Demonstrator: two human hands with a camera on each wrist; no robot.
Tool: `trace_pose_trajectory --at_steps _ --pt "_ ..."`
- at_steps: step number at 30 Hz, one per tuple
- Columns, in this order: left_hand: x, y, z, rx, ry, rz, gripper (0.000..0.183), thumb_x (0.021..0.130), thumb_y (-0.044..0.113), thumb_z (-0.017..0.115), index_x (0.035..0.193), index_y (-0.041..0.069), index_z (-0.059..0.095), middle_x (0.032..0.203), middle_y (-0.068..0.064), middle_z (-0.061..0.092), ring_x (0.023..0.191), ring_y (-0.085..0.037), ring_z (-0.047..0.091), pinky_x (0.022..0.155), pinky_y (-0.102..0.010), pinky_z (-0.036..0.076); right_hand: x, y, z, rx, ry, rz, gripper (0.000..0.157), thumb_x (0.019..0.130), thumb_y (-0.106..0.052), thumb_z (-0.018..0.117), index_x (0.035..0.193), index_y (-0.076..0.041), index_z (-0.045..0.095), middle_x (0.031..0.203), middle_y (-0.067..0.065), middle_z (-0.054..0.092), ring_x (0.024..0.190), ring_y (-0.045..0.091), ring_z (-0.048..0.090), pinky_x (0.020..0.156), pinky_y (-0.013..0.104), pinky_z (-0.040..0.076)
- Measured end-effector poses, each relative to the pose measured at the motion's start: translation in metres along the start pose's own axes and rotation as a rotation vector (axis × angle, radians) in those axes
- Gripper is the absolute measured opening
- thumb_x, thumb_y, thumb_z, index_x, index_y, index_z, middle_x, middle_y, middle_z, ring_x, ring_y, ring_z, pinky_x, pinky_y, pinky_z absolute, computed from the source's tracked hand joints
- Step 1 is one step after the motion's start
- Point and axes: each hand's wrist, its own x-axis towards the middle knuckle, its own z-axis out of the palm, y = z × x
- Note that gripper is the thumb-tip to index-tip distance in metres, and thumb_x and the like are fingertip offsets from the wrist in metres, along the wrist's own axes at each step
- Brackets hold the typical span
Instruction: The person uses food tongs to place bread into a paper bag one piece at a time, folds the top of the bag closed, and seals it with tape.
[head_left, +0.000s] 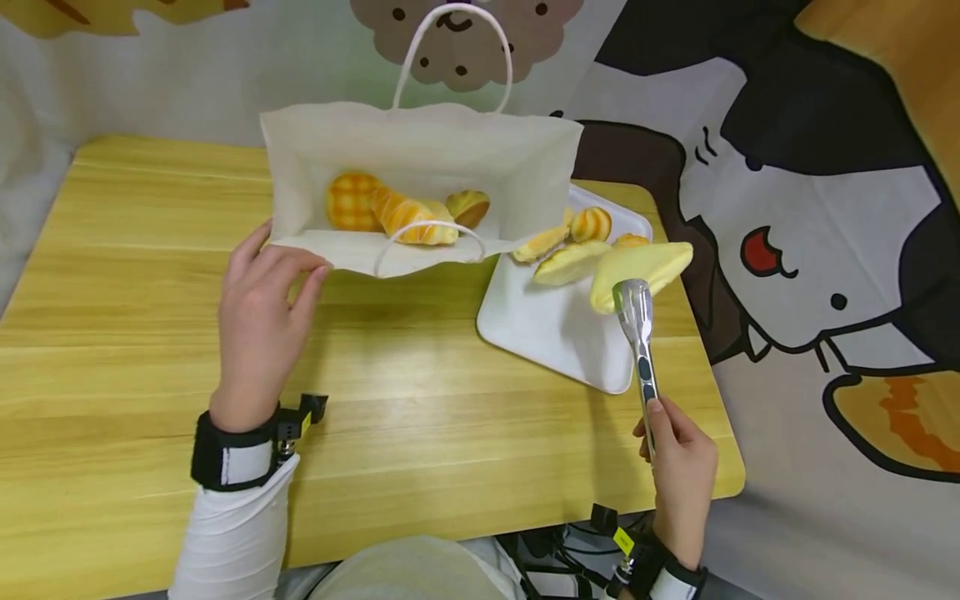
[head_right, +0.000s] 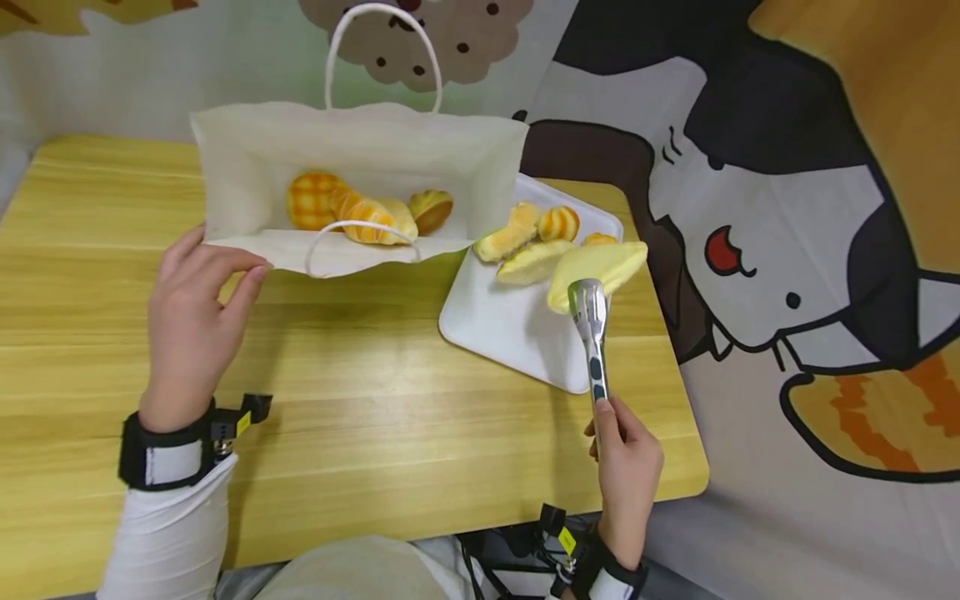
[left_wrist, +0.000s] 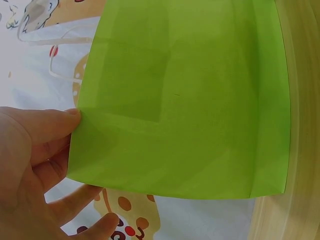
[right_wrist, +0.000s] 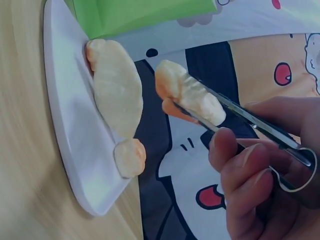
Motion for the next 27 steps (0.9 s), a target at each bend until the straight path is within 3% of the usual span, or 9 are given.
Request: trace_pose_trajectory --at_steps 10,18,24,27 --pt "-0.001 -0.001 -0.001 -0.009 0.008 0.014 0.011 0.081 0.004 0.073 0.083 -0.007 0.069 0.09 -0.021 0.069 0.119 -0.036 0.048 0.112 -0.044 0.029 0.001 -0.015 0.004 0.07 0.093 -0.174 0.026 0.093 -0.03 0.06 0.108 -0.011 0.071 0.068 0.005 0.061 0.052 0.018 0.047 0.038 0.021 0.033" --pt "0.0 -0.002 -0.001 0.002 0.007 0.012 0.011 0.081 0.004 0.073 0.083 -0.007 0.07 0.089 -0.02 0.069 0.118 -0.036 0.048 0.112 -0.042 0.029 0.007 -0.039 0.006 0.093 0.151 -0.429 0.022 0.093 -0.019 0.06 0.112 -0.016 0.071 0.065 -0.001 0.061 0.051 0.015 0.047 0.041 0.016 0.037" --pt "0.001 -0.002 -0.001 -0.004 0.004 0.021 0.01 0.081 0.002 0.073 0.083 -0.007 0.069 0.088 -0.02 0.069 0.115 -0.036 0.05 0.113 -0.041 0.028 0.011 -0.057 0.007 0.029 0.141 -0.611 0.026 0.09 -0.012 0.064 0.114 -0.018 0.07 0.07 -0.015 0.06 0.055 0.007 0.049 0.047 0.012 0.039" --pt "0.001 -0.003 -0.001 -0.008 0.003 0.022 0.009 0.081 0.002 0.072 0.082 -0.007 0.069 0.088 -0.02 0.069 0.115 -0.036 0.05 0.113 -0.041 0.028 0.013 -0.065 0.008 0.018 0.126 -0.718 0.03 0.086 -0.008 0.068 0.115 -0.017 0.07 0.071 -0.015 0.06 0.056 0.005 0.047 0.048 0.011 0.037"
